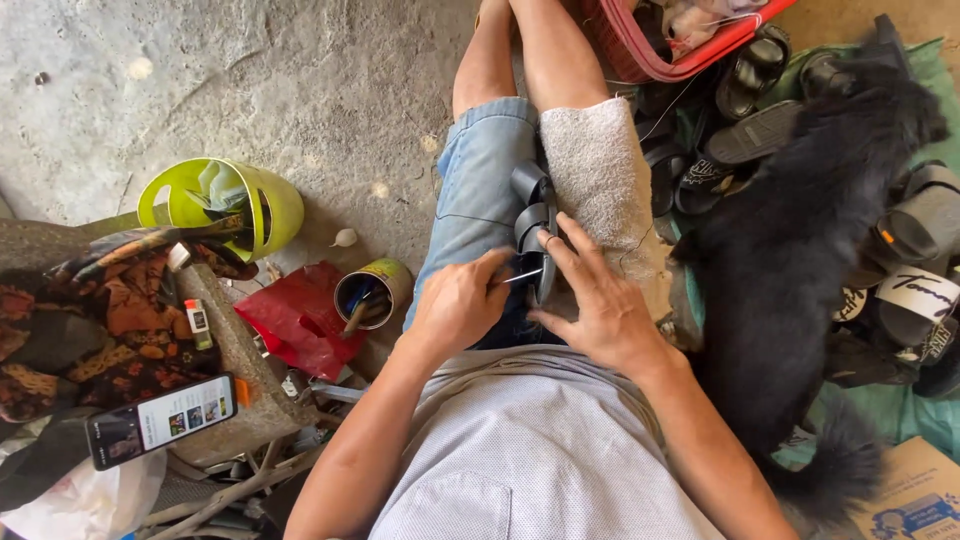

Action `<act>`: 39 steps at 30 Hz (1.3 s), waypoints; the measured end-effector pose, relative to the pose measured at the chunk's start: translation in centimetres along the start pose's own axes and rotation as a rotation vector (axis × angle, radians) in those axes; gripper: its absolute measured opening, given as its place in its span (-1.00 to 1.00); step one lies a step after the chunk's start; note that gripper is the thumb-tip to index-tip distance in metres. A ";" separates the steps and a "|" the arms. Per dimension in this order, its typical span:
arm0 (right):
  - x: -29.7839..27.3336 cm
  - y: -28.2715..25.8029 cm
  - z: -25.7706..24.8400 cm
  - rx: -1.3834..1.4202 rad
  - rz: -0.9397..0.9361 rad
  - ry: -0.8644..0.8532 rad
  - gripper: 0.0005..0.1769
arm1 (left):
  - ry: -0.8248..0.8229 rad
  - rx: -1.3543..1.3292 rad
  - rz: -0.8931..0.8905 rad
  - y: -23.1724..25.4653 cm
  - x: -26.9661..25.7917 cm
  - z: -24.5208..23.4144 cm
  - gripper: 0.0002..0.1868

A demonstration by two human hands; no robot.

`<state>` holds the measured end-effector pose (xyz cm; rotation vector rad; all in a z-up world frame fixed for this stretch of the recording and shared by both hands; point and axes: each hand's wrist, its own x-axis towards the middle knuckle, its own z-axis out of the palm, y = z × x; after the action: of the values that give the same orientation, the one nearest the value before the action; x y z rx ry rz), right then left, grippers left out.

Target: Repairing a black sandal by hand-sewing the strap using a needle and thread while sitting on the floor.

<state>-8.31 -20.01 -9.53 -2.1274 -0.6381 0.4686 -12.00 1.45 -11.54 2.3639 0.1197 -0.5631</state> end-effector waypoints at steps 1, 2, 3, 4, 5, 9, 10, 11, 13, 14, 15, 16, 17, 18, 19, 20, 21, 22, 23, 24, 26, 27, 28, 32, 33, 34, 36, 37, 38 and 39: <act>0.0 0.7 0.6 -0.061 -0.019 0.027 0.03 | -0.024 -0.032 -0.011 0.1 -0.2 -0.5 -0.79; 0.0 1.4 1.1 -0.121 -0.038 0.054 0.02 | -0.049 -0.065 -0.021 0.2 -0.3 -0.9 -0.67; 0.1 1.3 0.9 -0.119 -0.039 0.053 0.02 | -0.049 -0.063 -0.023 0.9 -1.3 -1.6 -0.67; 0.2 1.2 0.6 -0.159 -0.047 0.074 0.00 | 0.005 -0.124 -0.020 1.5 -2.2 -2.3 -0.60; 0.2 1.1 0.4 -0.198 -0.052 0.098 -0.02 | 0.055 -0.182 -0.015 2.1 -3.1 -3.0 -0.52; -0.2 2.7 0.3 -0.271 -0.061 0.141 0.03 | 0.221 -0.220 0.008 2.2 -4.5 -2.6 -0.49; -0.3 2.8 0.3 -0.275 -0.054 0.144 0.02 | 0.259 -0.158 0.023 2.2 -4.0 -2.3 -0.62; -0.3 2.9 0.3 -0.282 -0.051 0.150 0.01 | 0.300 -0.095 0.042 2.1 -3.4 -2.1 -0.74; -0.1 2.9 0.4 -0.279 -0.052 0.148 0.03 | 0.228 -0.049 0.046 1.1 -1.9 -0.2 -0.88; -0.1 2.9 0.4 -0.277 -0.047 0.147 0.05 | 0.149 -0.005 0.052 0.7 -1.1 0.8 -0.83; -0.3 3.0 0.4 -0.278 -0.041 0.152 0.05 | 0.144 -0.003 0.057 0.8 -0.7 1.0 -0.83; -0.4 3.2 0.5 -0.264 -0.023 0.161 0.06 | 0.072 0.029 0.013 1.0 -0.2 1.2 -0.67; -0.5 3.2 0.5 -0.251 -0.004 0.174 0.07 | 0.000 0.063 -0.028 1.2 0.4 1.3 -0.49; -0.4 3.1 0.2 -0.252 0.003 0.183 0.07 | -0.006 0.068 -0.019 1.2 0.6 1.2 -0.49; -0.4 2.9 0.1 -0.227 0.013 0.186 0.06 | -0.034 0.097 -0.029 1.1 0.7 1.2 -0.50; -0.4 2.8 -0.1 -0.202 0.022 0.190 0.06 | -0.061 0.128 -0.039 1.0 0.9 1.1 -0.51; -0.3 3.0 -0.2 -0.200 0.026 0.193 0.06 | -0.065 0.131 -0.036 1.3 0.9 1.0 -0.51; -0.2 3.1 -0.2 -0.165 0.039 0.199 0.06 | -0.030 0.179 -0.024 1.5 0.9 0.9 -0.65; 0.0 3.3 -0.3 -0.132 0.052 0.201 0.06 | 0.006 0.226 -0.012 1.7 0.8 0.8 -0.73; 0.2 3.1 -0.5 -0.130 0.055 0.202 0.06 | 0.003 0.227 -0.012 2.1 0.7 0.5 -0.73; 0.7 2.8 -1.0 -0.113 0.060 0.208 0.04 | 0.038 0.047 0.070 2.7 0.4 -0.3 -0.84; 0.6 3.0 -1.0 -0.111 0.064 0.208 0.04 | 0.034 0.048 0.070 3.6 0.4 -1.1 -0.84; 0.6 3.3 -1.0 -0.100 0.077 0.188 0.06 | 0.004 -0.132 0.103 4.5 0.3 -1.8 -0.90; 0.5 4.1 -0.7 -0.084 0.050 0.159 0.06 | -0.086 -0.333 0.156 5.2 0.2 -2.6 -0.84; 0.5 3.9 -0.7 -0.080 0.055 0.159 0.06 | -0.091 -0.332 0.153 4.6 0.4 -2.1 -0.84; 0.6 3.7 -0.8 -0.064 0.042 0.150 0.08 | 0.015 -0.189 0.091 4.0 0.5 -1.4 -0.69; 0.7 3.5 -0.7 -0.044 0.033 0.142 0.09 | 0.115 -0.042 0.029 2.9 0.9 -0.2 -0.54; 0.8 3.6 -0.6 -0.051 0.028 0.138 0.10 | 0.185 0.111 0.022 2.3 1.2 0.4 -0.56; 0.9 3.7 -0.5 -0.059 0.023 0.134 0.11 | 0.255 0.265 0.014 1.8 1.4 0.9 -0.57; 0.9 3.7 -0.6 -0.057 0.024 0.133 0.11 | 0.253 0.266 0.013 1.9 1.5 1.2 -0.57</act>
<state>-6.29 -21.73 -12.29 -2.2012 -0.5563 0.3219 -10.63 -0.86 -11.81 2.6866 0.1505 -0.2836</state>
